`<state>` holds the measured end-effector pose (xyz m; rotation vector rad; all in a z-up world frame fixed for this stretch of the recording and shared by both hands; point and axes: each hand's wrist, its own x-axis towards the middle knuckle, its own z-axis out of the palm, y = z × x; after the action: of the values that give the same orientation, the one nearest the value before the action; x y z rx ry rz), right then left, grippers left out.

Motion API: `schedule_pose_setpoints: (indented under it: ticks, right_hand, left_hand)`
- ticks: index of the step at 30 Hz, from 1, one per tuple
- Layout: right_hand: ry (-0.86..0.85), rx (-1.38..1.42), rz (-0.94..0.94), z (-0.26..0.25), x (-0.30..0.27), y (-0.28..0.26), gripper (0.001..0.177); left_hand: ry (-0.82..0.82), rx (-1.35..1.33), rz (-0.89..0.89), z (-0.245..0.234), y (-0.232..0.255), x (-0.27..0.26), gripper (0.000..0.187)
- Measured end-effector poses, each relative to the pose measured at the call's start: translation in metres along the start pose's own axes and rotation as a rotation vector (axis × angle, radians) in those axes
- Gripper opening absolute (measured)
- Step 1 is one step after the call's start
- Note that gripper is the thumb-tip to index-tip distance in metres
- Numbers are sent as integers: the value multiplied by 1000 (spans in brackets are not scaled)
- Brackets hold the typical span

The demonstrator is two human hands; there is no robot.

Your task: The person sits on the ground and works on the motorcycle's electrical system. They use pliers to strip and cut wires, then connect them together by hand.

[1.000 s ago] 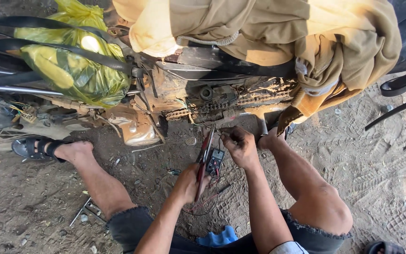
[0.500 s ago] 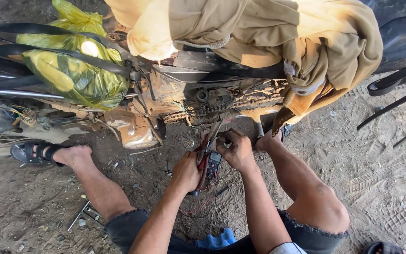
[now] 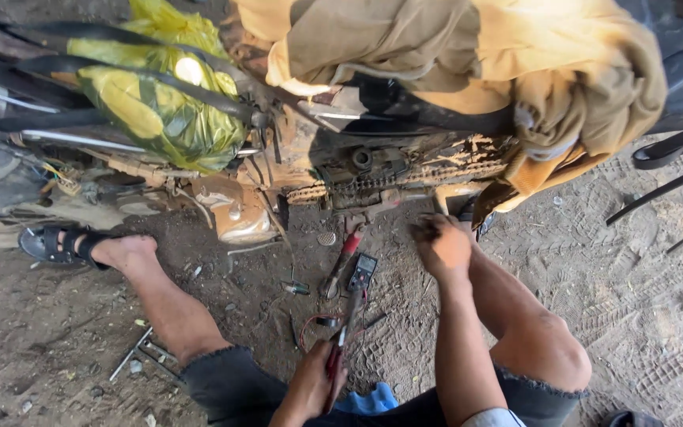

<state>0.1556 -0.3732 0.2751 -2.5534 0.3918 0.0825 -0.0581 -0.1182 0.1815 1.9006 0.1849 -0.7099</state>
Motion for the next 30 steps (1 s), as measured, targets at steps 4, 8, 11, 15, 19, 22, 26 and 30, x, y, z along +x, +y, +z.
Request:
schedule_pose_setpoints:
  ticks: [4, 8, 11, 15, 19, 22, 26, 30]
  right_hand:
    - [-327, 566, -33, 15, -21, -81, 52]
    - [-156, 872, -169, 71, -7, -81, 26]
    - [84, 751, -299, 67, -13, -95, 28]
    - [370, 286, -994, 47, -19, -123, 15]
    - [-66, 462, -1184, 60, 9, -140, 6]
    - [-123, 538, -1071, 57, 17, -151, 19]
    - [-184, 793, -1028, 85, 37, -144, 10]
    - [-188, 707, -1123, 79, 35, -147, 16]
  left_hand:
    - [211, -761, -486, 33, -85, -2, 35]
    - [248, -573, -154, 41, -134, -14, 53]
    - [351, -373, -49, 11, -82, -35, 39]
    - [375, 97, -62, -41, -33, -34, 29]
    - [517, 380, 128, -99, 8, -4, 47]
    - [656, 550, 243, -130, 33, 22, 58]
    - [426, 420, -64, -150, 64, 45, 51]
    - [486, 504, 31, -148, 55, 67, 42]
